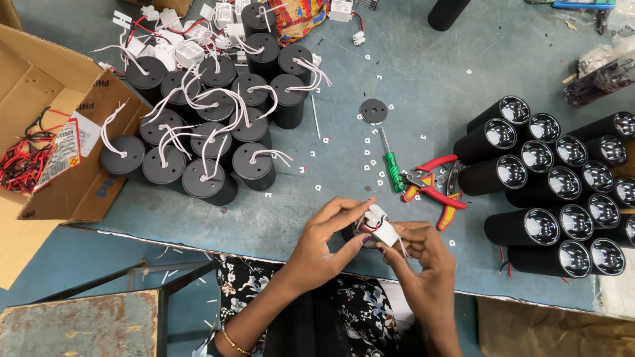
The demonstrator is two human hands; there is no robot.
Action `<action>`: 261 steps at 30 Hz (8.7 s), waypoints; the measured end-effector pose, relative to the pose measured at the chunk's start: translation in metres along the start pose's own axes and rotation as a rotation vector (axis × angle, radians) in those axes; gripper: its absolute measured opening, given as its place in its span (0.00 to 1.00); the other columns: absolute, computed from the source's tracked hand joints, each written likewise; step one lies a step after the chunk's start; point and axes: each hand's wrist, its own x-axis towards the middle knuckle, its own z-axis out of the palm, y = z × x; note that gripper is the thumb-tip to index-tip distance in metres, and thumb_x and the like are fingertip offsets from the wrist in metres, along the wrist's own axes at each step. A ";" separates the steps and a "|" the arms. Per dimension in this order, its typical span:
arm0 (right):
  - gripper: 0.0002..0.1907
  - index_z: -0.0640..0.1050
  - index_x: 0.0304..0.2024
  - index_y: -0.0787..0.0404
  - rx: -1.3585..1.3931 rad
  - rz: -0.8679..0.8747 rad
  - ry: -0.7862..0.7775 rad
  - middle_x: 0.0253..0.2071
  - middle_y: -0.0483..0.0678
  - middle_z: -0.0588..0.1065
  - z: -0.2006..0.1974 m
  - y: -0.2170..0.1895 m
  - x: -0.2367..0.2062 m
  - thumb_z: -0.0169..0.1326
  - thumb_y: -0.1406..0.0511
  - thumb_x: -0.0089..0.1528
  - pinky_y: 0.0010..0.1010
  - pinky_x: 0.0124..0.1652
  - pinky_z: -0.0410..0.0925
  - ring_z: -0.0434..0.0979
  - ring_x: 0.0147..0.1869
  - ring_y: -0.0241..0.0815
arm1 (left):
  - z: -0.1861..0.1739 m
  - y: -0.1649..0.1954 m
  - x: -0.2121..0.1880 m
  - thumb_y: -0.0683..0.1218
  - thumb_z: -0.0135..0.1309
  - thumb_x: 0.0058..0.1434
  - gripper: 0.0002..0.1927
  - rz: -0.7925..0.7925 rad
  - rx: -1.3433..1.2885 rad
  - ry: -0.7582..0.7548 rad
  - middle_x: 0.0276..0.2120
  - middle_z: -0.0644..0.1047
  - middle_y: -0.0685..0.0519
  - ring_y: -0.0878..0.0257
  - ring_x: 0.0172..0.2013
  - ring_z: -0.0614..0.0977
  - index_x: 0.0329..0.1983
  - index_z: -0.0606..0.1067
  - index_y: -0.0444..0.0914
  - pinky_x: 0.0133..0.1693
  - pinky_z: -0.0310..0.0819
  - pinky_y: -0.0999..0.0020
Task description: The person assembles black cylindrical LED downlight fixtures at a workbench. They connect the white driver wires to the lamp holder terminals, twist the connections, fit the driver into the housing, and place the finished fixture with the others, working through the units one at a time.
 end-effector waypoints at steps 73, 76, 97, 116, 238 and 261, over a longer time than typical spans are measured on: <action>0.19 0.82 0.36 0.59 -0.876 -0.092 -0.412 0.34 0.46 0.76 0.003 -0.054 0.056 0.65 0.53 0.53 0.43 0.30 0.68 0.78 0.32 0.51 | 0.016 -0.049 -0.013 0.46 0.62 0.59 0.42 -0.105 -0.406 -0.129 0.65 0.68 0.50 0.61 0.67 0.68 0.74 0.57 0.37 0.69 0.59 0.63; 0.19 0.81 0.37 0.60 -0.898 -0.112 -0.469 0.32 0.47 0.76 0.001 -0.050 0.062 0.65 0.53 0.53 0.43 0.31 0.69 0.78 0.33 0.51 | 0.023 -0.056 -0.012 0.46 0.65 0.57 0.40 -0.155 -0.322 -0.069 0.62 0.71 0.49 0.60 0.64 0.72 0.71 0.61 0.37 0.67 0.64 0.63; 0.16 0.80 0.39 0.64 -0.385 -0.071 -0.257 0.27 0.47 0.69 -0.007 -0.041 0.046 0.67 0.66 0.50 0.30 0.27 0.62 0.67 0.28 0.37 | 0.025 -0.063 -0.014 0.41 0.67 0.54 0.38 -0.177 -0.372 -0.054 0.58 0.72 0.49 0.61 0.60 0.73 0.66 0.62 0.37 0.64 0.66 0.64; 0.20 0.81 0.51 0.61 -0.369 -0.151 -0.338 0.40 0.47 0.76 -0.022 -0.052 0.037 0.64 0.67 0.56 0.30 0.34 0.70 0.76 0.37 0.40 | 0.017 -0.005 -0.006 0.39 0.60 0.61 0.08 -0.037 0.047 0.314 0.41 0.84 0.49 0.60 0.45 0.86 0.43 0.81 0.33 0.49 0.78 0.68; 0.11 0.82 0.38 0.68 0.280 -0.302 -0.117 0.45 0.54 0.70 -0.017 0.064 0.037 0.57 0.64 0.62 0.33 0.51 0.66 0.71 0.48 0.44 | 0.100 -0.085 0.002 0.41 0.46 0.55 0.22 -0.124 -0.469 0.326 0.48 0.75 0.45 0.63 0.45 0.77 0.55 0.65 0.32 0.50 0.72 0.67; 0.09 0.78 0.32 0.69 0.311 -0.267 -0.145 0.44 0.56 0.70 -0.014 0.078 0.045 0.58 0.66 0.60 0.35 0.54 0.66 0.71 0.49 0.45 | 0.099 -0.123 0.001 0.44 0.52 0.56 0.23 -0.128 -0.497 0.319 0.44 0.76 0.44 0.63 0.44 0.78 0.54 0.67 0.31 0.49 0.72 0.67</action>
